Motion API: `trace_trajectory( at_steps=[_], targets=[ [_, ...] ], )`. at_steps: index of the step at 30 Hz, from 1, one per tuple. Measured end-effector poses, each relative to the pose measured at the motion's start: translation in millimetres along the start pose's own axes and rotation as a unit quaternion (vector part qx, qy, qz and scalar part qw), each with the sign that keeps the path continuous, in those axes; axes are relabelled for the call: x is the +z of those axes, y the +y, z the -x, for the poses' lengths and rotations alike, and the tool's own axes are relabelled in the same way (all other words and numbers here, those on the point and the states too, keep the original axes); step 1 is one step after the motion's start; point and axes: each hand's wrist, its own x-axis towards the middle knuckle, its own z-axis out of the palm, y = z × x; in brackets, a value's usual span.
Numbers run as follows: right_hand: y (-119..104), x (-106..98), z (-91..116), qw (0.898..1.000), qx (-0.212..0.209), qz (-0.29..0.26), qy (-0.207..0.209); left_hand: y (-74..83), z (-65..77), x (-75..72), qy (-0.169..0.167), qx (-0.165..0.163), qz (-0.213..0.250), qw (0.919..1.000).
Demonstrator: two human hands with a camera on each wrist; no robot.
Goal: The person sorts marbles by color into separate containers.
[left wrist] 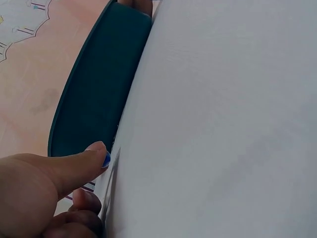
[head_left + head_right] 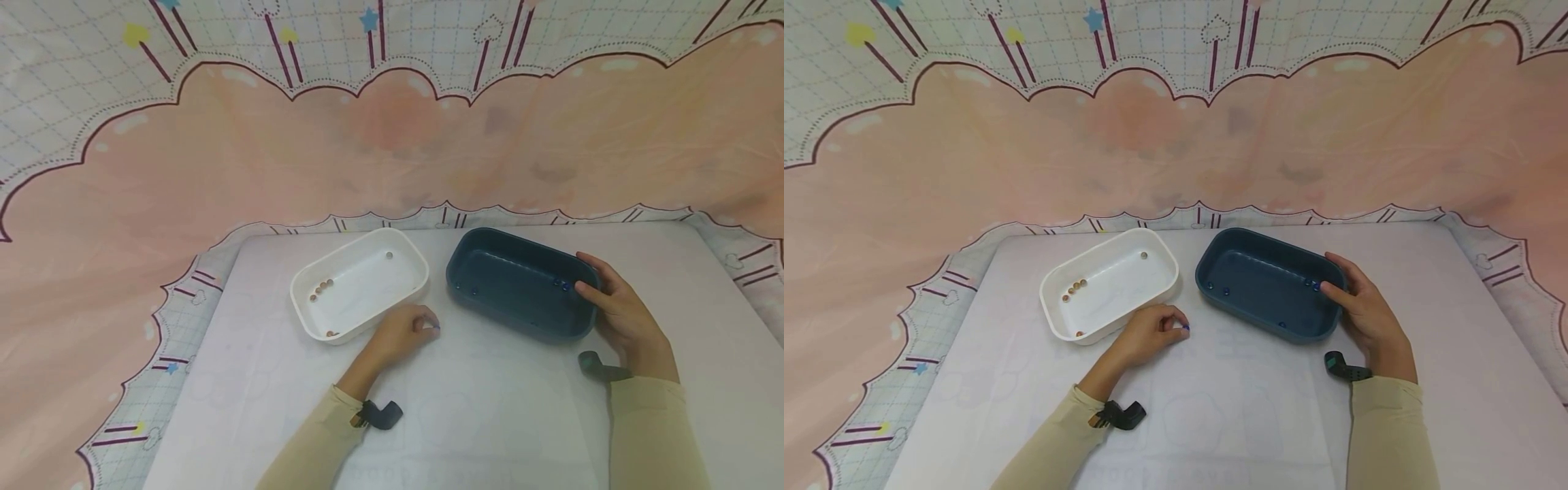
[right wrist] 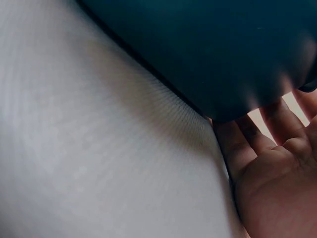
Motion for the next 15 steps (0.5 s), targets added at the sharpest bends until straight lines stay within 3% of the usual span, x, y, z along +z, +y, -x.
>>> trace_trajectory(
  at_steps=[15],
  targets=[
    [1.5, -1.3, -0.9, 1.000, -0.002, 0.007, 0.001, 10.1, 0.9, -3.9, 0.015, 0.017, 0.004, 0.9997]
  ],
)
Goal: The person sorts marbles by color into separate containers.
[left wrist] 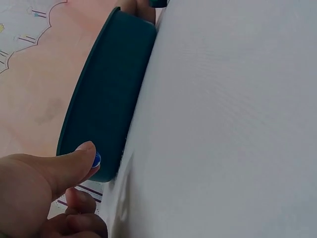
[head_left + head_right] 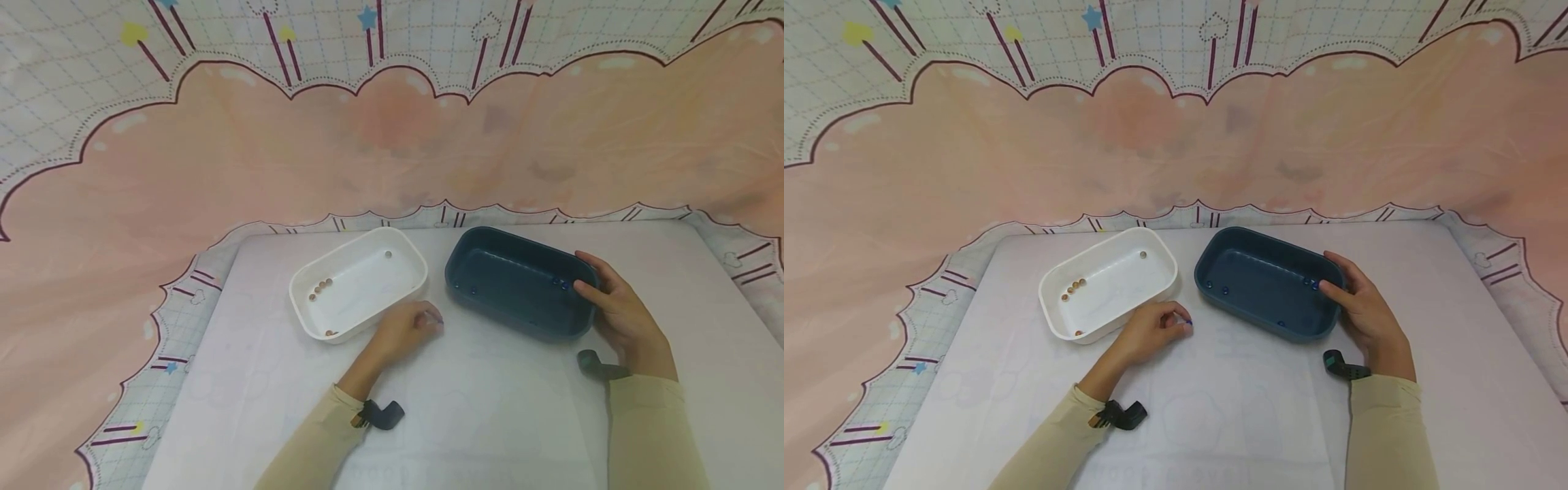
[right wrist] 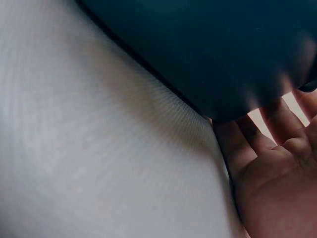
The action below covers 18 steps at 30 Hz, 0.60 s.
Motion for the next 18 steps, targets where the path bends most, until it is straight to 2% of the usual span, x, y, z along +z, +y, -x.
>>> trace_trajectory(
  at_steps=[6, 13, 18],
  targets=[
    [-0.7, -0.8, 0.2, 1.000, -0.001, 0.021, 0.004, 7.1, -2.2, -1.3, 0.001, -0.006, 0.004, 1.0000],
    [-0.7, 0.6, -0.6, 1.000, 0.004, 0.014, 0.005, 14.9, -6.3, -4.3, -0.005, -0.027, 0.015, 0.9995],
    [-1.0, -0.4, 0.5, 1.000, 0.001, 0.014, 0.001, 21.2, -9.4, -8.1, -0.009, -0.023, 0.034, 0.9991]
  ],
)
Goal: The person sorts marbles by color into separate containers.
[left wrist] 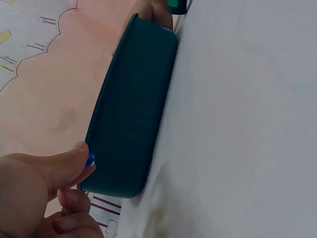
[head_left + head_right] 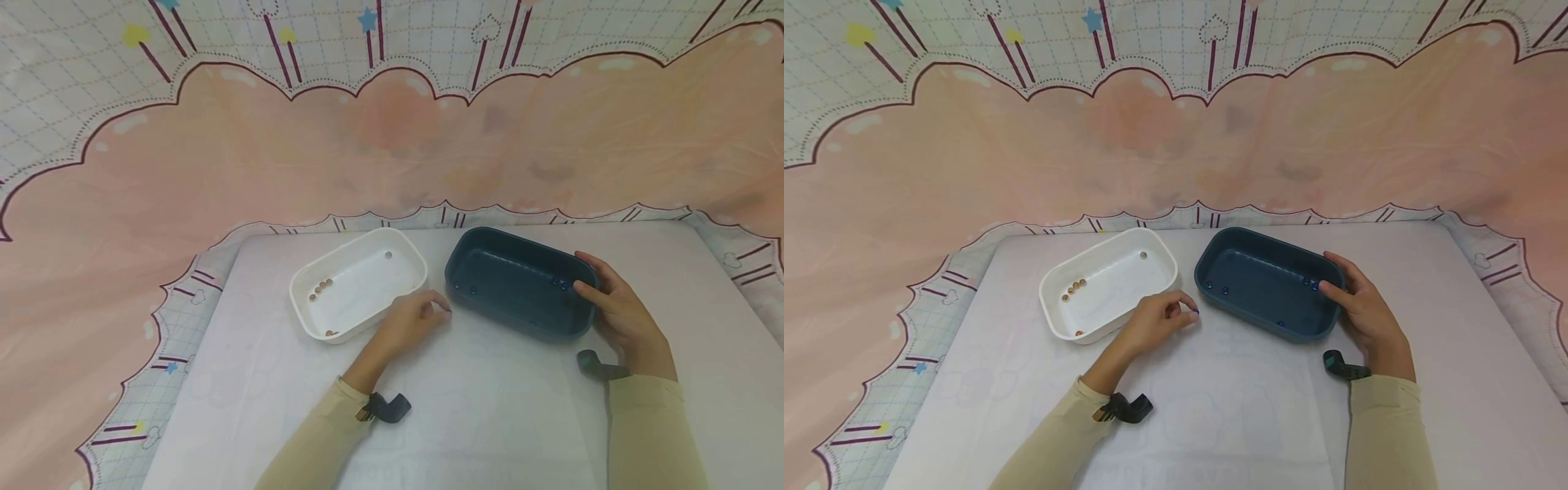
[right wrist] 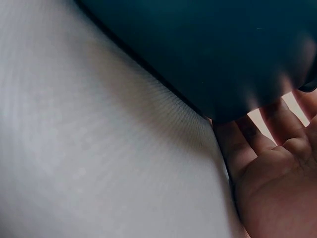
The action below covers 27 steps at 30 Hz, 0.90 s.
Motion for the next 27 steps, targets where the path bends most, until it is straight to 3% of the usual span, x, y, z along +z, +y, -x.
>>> trace_trajectory(
  at_steps=[19, 27],
  targets=[
    [1.5, -2.2, 0.3, 1.000, -0.012, -0.011, -0.010, 21.4, -15.4, -9.0, 0.014, 0.045, 0.024, 0.9986],
    [1.7, -1.9, 0.4, 1.000, -0.017, -0.003, -0.010, 32.5, -26.5, -13.5, 0.030, 0.074, 0.010, 0.9968]
  ],
)
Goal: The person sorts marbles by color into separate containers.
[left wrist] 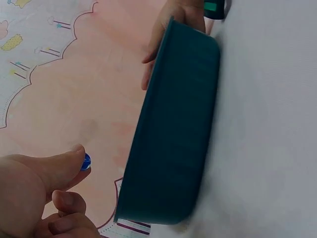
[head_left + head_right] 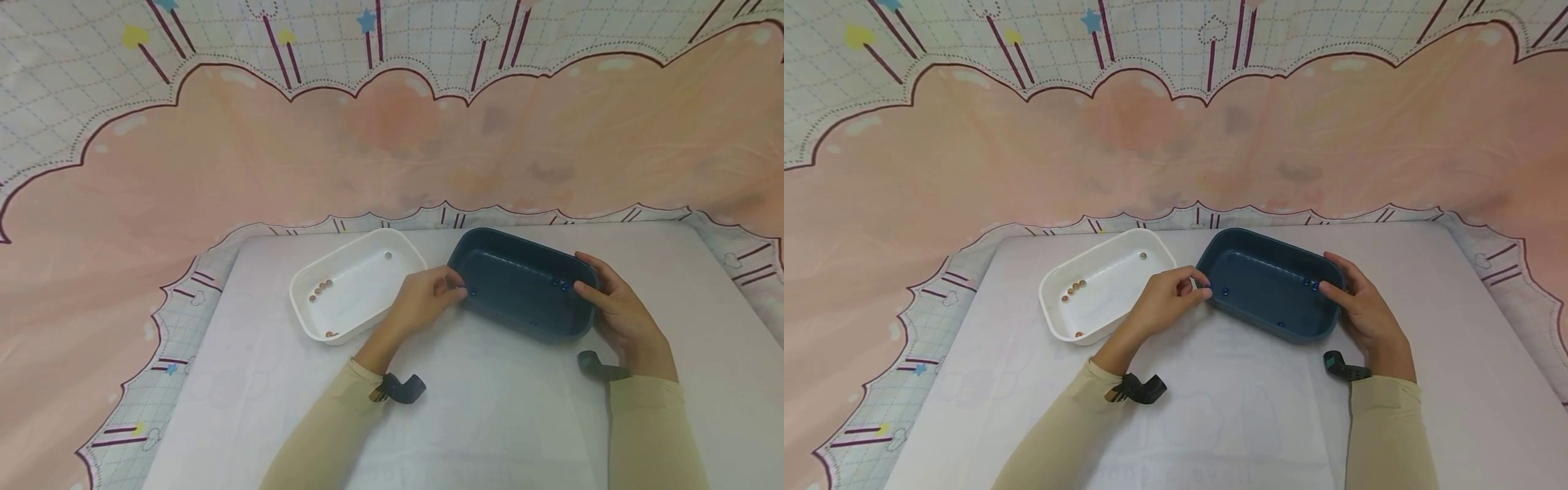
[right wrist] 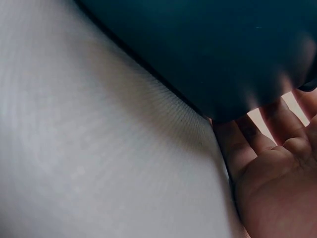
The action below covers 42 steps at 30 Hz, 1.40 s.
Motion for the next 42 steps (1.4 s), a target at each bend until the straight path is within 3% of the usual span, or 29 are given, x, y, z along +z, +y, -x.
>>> trace_trajectory(
  at_steps=[12, 19, 25, 42],
  targets=[
    [0.1, 1.3, 0.9, 1.000, 0.004, -0.003, -0.001, 11.9, -15.0, -1.7, -0.006, 0.005, 0.013, 0.9999],
    [-0.9, 2.5, -0.1, 1.000, 0.005, -0.005, 0.001, 17.0, -26.8, -4.2, 0.003, 0.014, -0.004, 0.9999],
    [-1.9, 3.0, -0.1, 1.000, 0.013, 0.008, 0.005, 19.4, -34.6, -5.6, -0.004, 0.002, -0.007, 1.0000],
    [-2.5, 6.2, -2.9, 1.000, 0.019, -0.008, 0.004, 16.4, -35.5, -7.4, -0.002, -0.015, -0.006, 0.9999]
  ],
)
